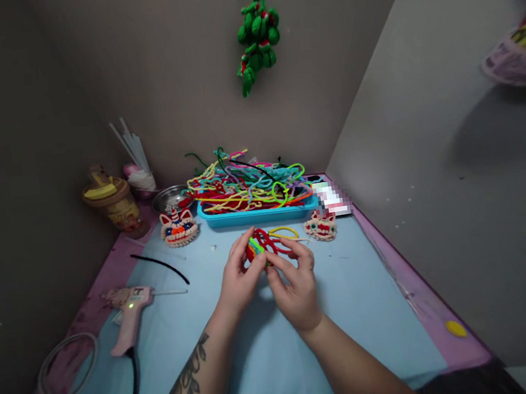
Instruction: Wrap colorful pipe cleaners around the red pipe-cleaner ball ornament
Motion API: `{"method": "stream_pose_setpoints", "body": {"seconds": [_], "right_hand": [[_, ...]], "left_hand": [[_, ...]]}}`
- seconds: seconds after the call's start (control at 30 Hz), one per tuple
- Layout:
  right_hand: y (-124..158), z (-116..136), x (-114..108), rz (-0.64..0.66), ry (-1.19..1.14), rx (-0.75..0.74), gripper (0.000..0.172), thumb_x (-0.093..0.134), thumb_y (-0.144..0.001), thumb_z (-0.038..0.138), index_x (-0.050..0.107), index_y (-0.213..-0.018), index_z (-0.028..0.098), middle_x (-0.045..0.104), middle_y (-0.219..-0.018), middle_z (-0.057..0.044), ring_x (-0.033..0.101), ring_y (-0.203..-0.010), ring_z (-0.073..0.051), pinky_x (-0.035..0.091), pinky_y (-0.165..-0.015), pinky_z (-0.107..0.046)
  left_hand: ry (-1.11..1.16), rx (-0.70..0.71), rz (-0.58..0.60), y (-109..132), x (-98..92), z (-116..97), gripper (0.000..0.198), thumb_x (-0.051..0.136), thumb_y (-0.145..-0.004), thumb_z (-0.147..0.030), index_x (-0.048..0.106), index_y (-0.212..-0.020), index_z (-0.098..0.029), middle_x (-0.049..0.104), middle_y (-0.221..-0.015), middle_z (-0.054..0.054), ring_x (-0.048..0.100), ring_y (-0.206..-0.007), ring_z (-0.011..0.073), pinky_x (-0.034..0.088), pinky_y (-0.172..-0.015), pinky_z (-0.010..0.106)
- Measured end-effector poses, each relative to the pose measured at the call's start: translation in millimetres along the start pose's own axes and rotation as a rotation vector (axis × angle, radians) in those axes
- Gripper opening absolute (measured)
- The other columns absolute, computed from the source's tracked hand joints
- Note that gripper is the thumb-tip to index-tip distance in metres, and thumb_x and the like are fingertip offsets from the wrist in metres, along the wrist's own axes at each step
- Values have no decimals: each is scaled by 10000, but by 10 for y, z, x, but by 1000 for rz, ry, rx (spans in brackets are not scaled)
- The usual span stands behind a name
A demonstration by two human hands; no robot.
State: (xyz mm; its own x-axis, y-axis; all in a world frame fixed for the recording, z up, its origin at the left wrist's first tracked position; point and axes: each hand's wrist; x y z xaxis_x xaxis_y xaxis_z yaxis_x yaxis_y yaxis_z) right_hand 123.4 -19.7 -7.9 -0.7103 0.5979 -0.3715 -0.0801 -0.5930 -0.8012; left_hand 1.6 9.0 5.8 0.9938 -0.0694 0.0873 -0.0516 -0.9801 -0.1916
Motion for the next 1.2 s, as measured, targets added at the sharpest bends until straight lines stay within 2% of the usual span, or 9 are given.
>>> {"method": "stream_pose_setpoints", "body": {"seconds": [0.13,0.27,0.43,0.57,0.83,1.07,1.2], "right_hand": [[6,-20,-6,-84,-10,16,250,593,-837,141,656,-1054,248,519,-1159,-94,536,-1080,-238,505,-837,-430],[1,-28,-14,-138,-30,35,229,592,-846,155,653,-1045,250,545,-1079,-78,566,-1014,-211,512,-865,-437],[22,-75,-10,-114,-92,40,274,598,-839,125,646,-1070,264,557,-1011,-55,579,-958,-184,529,-834,-395],[28,-93,-11,-118,-100,46,272,594,-843,145,661,-1070,280,547,-1046,-58,570,-992,-192,524,-846,-404],[8,-71,-28,-108,-125,46,298,600,-829,117,670,-1062,289,529,-1060,-57,558,-1001,-196,517,-827,-389],[-11,-39,-38,-82,-144,21,312,601,-820,90,658,-1061,280,514,-1077,-59,547,-1010,-197,511,-848,-403],[-19,-24,-45,-74,-149,6,304,598,-824,91,656,-1059,276,508,-1078,-61,547,-1018,-196,517,-854,-401]], "left_hand": [[42,-7,38,27,23,28,551,631,-792,-374,527,-1312,-224,538,-1293,112,523,-1165,254,455,-960,366],[91,-53,80,52,39,39,545,605,-816,-380,506,-1330,-226,521,-1316,120,520,-1175,256,446,-973,380],[120,-71,97,53,35,40,546,630,-802,-366,519,-1318,-225,529,-1306,123,540,-1146,256,449,-967,385],[106,-58,105,47,28,44,557,634,-798,-359,511,-1322,-217,558,-1261,127,548,-1133,250,454,-959,379],[24,-14,80,48,12,29,515,609,-816,-375,529,-1303,-228,534,-1301,122,544,-1141,243,468,-944,368],[-80,89,21,57,3,-12,439,605,-826,-350,572,-1249,-239,499,-1344,98,475,-1233,245,384,-1036,380],[-104,100,9,67,10,-33,421,598,-832,-338,572,-1238,-230,510,-1335,100,475,-1234,245,362,-1052,391]]}}
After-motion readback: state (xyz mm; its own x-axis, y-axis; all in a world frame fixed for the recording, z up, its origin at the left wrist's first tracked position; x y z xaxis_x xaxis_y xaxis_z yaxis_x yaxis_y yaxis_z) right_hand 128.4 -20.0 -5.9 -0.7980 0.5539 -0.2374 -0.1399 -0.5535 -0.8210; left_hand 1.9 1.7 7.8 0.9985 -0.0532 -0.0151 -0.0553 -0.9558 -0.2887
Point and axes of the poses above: each hand's wrist, its own y-axis away from the middle knuckle, its own x-axis out of the palm, z = x × y
